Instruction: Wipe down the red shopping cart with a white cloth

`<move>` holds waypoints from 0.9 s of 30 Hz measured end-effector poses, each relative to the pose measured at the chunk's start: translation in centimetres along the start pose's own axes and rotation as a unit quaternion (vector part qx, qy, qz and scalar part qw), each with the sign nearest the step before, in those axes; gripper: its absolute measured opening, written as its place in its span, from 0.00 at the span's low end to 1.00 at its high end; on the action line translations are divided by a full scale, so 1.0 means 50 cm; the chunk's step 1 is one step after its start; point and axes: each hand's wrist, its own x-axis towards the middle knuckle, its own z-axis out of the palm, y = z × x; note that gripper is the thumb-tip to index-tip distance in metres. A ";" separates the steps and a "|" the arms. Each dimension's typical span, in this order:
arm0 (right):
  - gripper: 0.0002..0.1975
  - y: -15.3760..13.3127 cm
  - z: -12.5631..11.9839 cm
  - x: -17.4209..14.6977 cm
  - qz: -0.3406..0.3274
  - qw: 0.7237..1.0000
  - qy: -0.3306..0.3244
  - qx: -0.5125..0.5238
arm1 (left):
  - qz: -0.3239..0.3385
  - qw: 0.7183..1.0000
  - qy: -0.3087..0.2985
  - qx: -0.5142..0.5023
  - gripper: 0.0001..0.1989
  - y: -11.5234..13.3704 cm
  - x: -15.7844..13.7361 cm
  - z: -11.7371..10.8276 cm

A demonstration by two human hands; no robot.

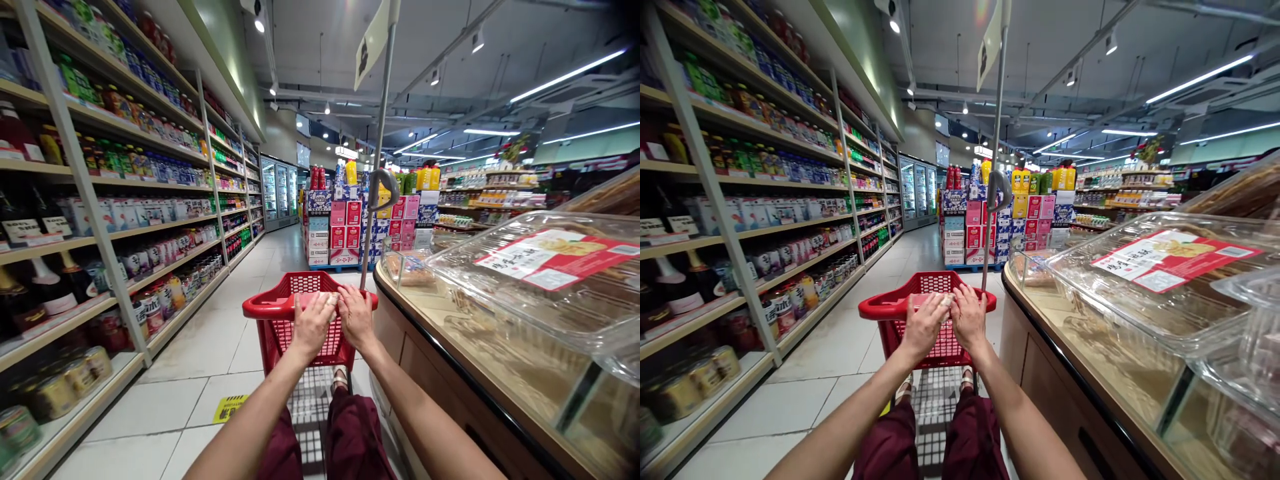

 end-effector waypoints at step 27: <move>0.20 -0.080 0.025 0.000 -0.045 0.997 -0.058 -0.024 | -0.096 0.995 0.020 0.020 0.18 -0.065 -0.037 -0.035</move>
